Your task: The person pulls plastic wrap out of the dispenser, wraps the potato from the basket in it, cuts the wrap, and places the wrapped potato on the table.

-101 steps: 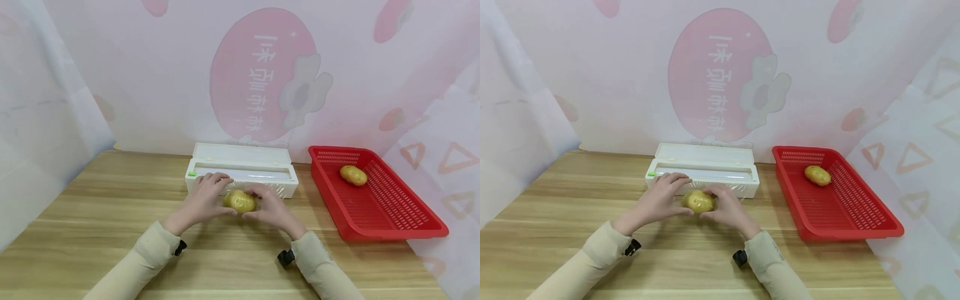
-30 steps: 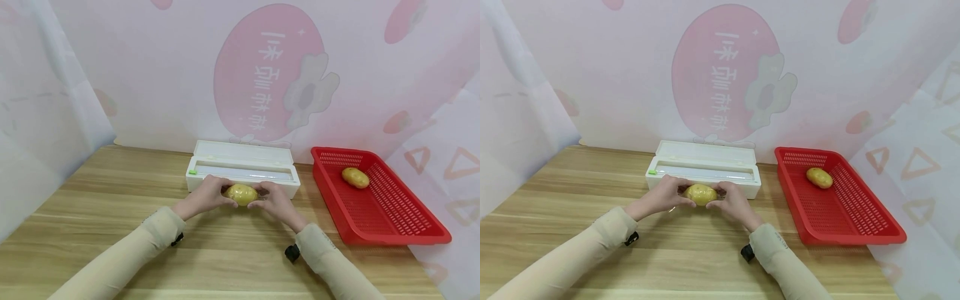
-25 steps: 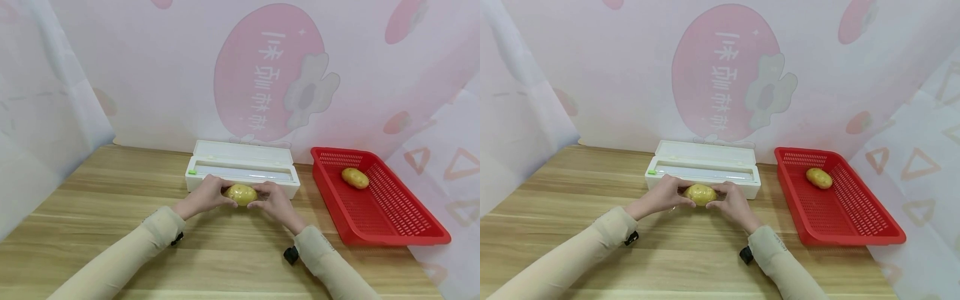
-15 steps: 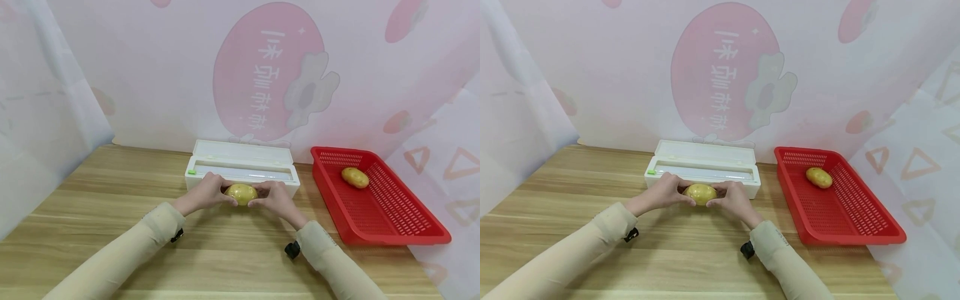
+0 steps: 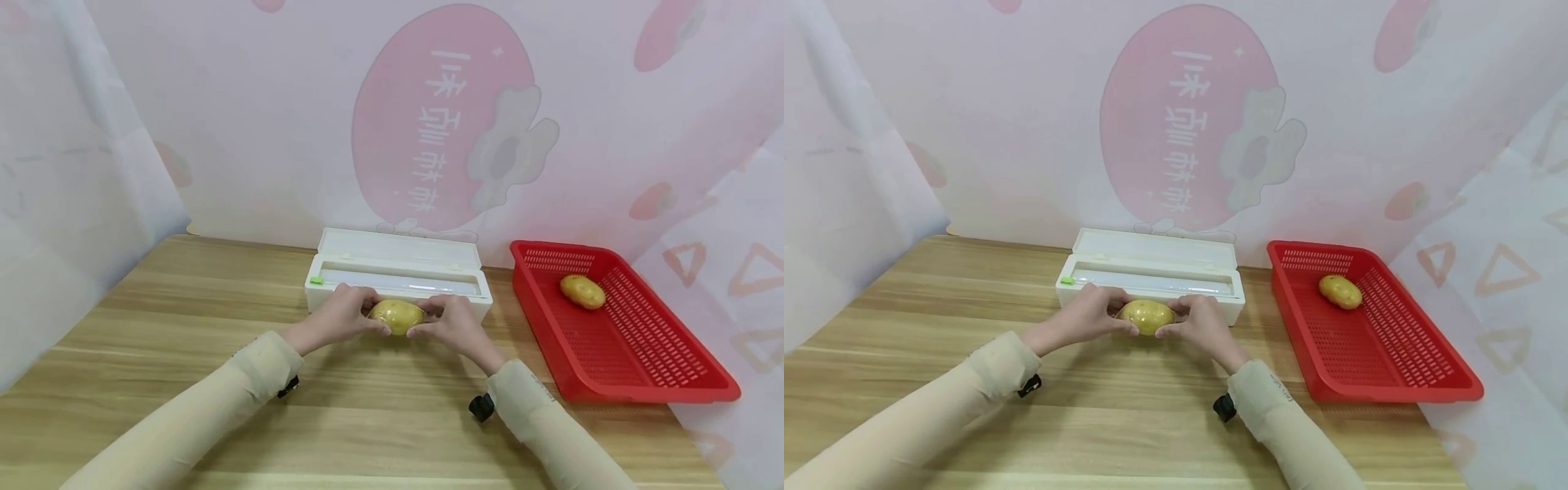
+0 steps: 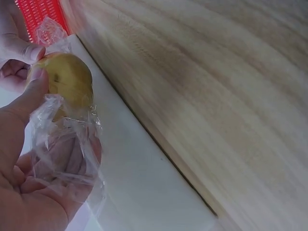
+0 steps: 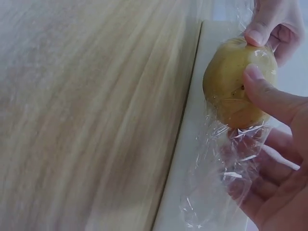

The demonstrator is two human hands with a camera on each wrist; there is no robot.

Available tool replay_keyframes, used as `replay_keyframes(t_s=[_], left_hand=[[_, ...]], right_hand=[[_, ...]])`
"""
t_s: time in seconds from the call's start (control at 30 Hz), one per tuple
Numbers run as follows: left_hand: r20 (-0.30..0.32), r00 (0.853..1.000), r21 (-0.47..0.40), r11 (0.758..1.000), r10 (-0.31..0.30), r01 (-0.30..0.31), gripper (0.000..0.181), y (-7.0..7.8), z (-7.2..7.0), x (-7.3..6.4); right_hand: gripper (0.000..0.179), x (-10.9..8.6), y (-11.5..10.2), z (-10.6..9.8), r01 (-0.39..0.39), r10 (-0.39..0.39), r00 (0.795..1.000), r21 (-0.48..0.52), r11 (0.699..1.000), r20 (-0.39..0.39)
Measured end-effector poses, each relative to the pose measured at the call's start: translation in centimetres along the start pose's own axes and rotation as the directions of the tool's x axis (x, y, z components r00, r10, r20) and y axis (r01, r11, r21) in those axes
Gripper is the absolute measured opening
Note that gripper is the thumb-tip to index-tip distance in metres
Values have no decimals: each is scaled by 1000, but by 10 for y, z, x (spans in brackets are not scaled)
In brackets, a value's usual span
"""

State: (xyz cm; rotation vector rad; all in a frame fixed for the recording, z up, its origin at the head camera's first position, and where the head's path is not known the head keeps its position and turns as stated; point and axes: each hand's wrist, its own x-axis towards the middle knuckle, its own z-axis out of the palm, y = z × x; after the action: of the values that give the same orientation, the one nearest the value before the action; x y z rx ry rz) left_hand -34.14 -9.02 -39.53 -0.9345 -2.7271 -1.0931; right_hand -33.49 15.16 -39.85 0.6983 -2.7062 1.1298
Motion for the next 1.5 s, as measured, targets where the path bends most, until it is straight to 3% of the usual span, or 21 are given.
replay_keyframes(t_s=[0.17,0.43,0.67,0.93,1.17,1.5], left_hand=[[24,999,69,997,34,-35,45,1,-3,0],[47,997,122,990,61,-66,35,0,-5,0],[65,996,128,989,67,-75,19,0,-7,3],[62,997,140,989,40,-48,20,0,-7,2],[107,992,133,987,71,-85,31,-3,-5,3],[111,992,81,994,65,-74,16,-8,-5,1]], right_hand=[[44,-1,-3,-1,33,-31,999,-77,997,21],[40,-1,-5,-3,38,-38,995,1,999,88],[35,3,-4,-6,-1,-5,992,42,999,124],[30,6,-6,-4,13,-18,986,29,999,163],[42,7,2,1,4,5,988,-61,998,157],[46,7,5,3,12,-1,983,-56,998,186]])
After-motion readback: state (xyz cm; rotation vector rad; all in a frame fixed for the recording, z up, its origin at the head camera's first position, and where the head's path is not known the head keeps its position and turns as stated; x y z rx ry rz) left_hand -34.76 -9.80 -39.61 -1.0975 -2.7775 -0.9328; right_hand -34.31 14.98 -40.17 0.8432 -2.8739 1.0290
